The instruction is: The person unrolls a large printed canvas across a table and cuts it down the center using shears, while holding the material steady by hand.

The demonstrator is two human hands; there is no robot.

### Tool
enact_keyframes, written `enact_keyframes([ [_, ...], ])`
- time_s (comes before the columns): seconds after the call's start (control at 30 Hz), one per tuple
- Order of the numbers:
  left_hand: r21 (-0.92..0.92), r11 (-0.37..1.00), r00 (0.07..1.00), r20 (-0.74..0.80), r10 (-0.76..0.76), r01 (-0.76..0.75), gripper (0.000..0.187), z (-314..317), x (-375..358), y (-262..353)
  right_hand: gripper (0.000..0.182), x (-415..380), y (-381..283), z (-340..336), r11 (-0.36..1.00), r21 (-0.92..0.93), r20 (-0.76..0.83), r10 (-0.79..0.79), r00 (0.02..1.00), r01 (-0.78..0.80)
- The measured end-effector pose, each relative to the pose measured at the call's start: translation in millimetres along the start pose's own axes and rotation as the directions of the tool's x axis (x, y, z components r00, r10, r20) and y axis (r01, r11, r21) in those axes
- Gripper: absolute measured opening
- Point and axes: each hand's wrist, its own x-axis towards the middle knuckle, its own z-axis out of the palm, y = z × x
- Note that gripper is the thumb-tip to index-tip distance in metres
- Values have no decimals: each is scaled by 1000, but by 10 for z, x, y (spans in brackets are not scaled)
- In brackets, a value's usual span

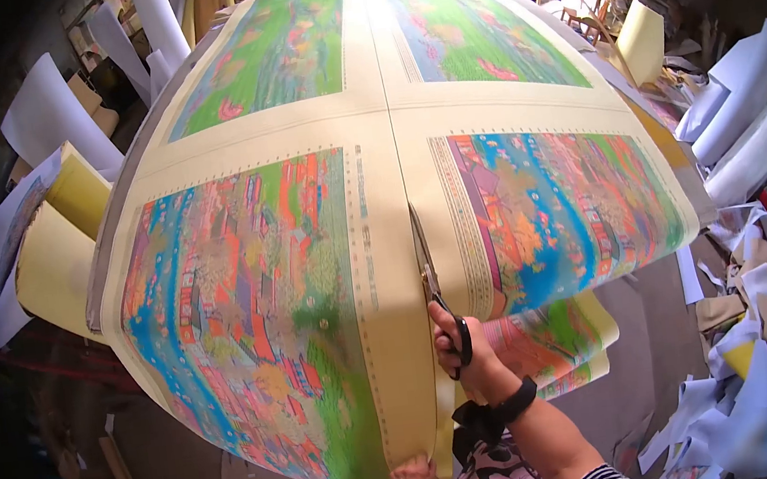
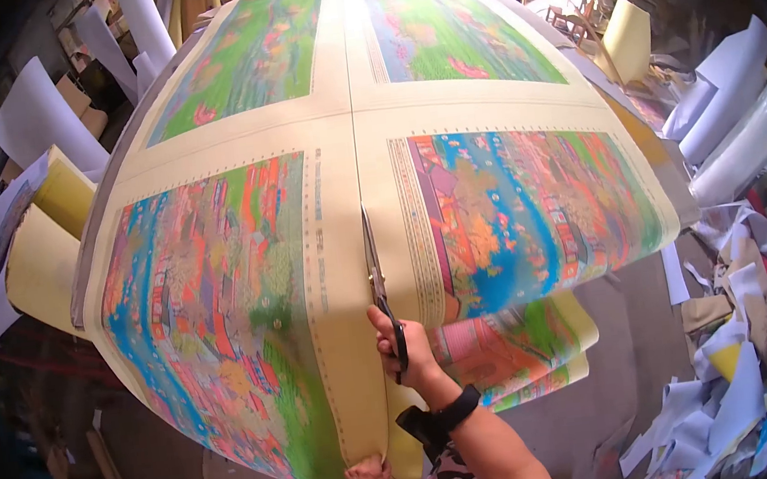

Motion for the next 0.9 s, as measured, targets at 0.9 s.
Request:
enact_keyframes([
  [0.9,400,913,974,-227,15,80,30,-1164,4227,172,46,1347,-1256,430,976,119,416,118,902,-182],
])
